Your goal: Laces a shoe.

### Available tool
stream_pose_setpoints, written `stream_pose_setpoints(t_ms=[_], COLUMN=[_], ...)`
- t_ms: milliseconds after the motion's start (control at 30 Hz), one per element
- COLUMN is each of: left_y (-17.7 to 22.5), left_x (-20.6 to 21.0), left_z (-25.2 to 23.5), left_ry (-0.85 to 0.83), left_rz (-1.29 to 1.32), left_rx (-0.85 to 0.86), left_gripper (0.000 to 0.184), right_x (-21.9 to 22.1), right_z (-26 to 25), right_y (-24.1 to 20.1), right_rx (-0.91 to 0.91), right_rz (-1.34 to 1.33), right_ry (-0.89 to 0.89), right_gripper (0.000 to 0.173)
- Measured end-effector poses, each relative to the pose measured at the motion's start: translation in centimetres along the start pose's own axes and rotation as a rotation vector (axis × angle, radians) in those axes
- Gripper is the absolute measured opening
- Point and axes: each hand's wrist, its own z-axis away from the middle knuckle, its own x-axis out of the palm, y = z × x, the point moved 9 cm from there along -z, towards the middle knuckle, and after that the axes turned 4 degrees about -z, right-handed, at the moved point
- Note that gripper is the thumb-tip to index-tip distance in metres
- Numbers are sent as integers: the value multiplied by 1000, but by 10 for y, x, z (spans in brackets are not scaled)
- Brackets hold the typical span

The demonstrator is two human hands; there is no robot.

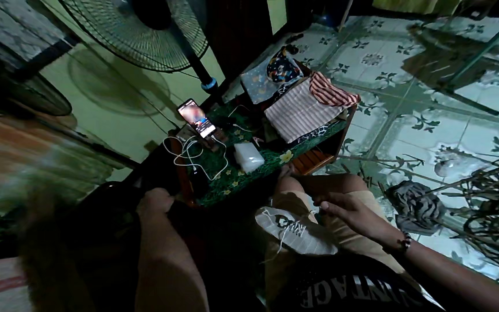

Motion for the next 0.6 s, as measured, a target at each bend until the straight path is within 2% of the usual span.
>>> stream_pose_setpoints(t_ms=[67, 167, 233, 300, 433, 500, 600], left_y=[-3, 10, 36, 70, 138, 168, 203], left_x=[3, -2, -15, -33, -41, -21, 27], left_z=[3, 8, 19, 49, 152, 198, 244], left_ry=[-13, 61, 126, 191, 198, 109, -8], left_rz=[13, 361, 604, 737, 828, 822, 624], left_rx=[-3, 99, 233, 373, 658, 788, 892], left_gripper=[31, 26, 26, 28, 21, 17, 26], right_x=[3, 10, 13, 15, 27, 34, 41], right_z=[-3, -10, -16, -21, -31, -35, -40], right_y=[4, 8, 9, 14, 28, 32, 27], right_rx=[9, -12, -42, -52, -100, -137, -203], right_rz=[20, 59, 115, 171, 215, 195, 177], right_ry=[-12, -37, -42, -61, -175, -239, -272], right_gripper=[38, 36, 34, 34, 38, 37, 33])
